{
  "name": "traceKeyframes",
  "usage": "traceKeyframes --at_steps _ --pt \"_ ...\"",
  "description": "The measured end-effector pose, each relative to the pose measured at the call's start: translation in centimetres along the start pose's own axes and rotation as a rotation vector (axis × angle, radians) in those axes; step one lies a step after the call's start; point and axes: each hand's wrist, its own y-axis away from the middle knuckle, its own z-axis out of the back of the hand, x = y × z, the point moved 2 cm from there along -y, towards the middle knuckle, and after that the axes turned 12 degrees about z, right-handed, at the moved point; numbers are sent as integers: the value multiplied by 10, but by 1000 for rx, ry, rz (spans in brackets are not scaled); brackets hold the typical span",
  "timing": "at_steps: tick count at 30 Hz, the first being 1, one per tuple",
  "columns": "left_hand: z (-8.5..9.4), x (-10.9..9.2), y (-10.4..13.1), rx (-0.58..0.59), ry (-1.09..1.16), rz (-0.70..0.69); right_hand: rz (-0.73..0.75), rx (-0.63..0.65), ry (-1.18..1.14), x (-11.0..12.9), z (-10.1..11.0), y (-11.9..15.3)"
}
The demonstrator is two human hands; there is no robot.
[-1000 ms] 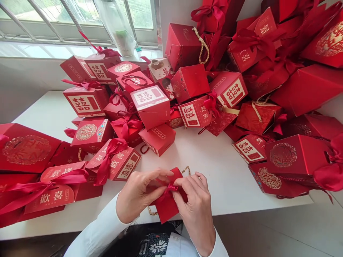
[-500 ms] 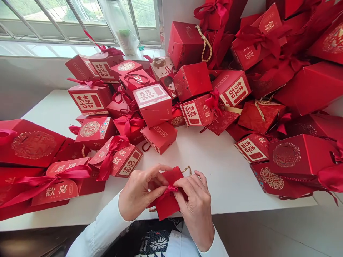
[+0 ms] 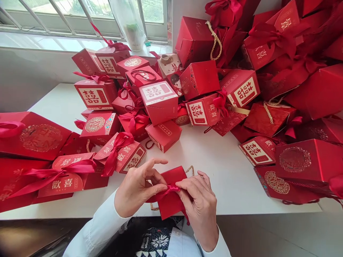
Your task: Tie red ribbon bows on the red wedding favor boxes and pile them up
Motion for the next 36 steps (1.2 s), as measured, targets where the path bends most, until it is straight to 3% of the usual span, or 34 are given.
traceKeyframes --at_steps 18,27,36 --pt "-18 1 5 -24 -53 -41 -40 6 27 4 -1 0" --pt "-5 8 13 -60 -65 -116 -53 -68 31 5 -5 7" --pt "-12 10 7 10 -78 -95 -60 -86 39 4 -8 10"
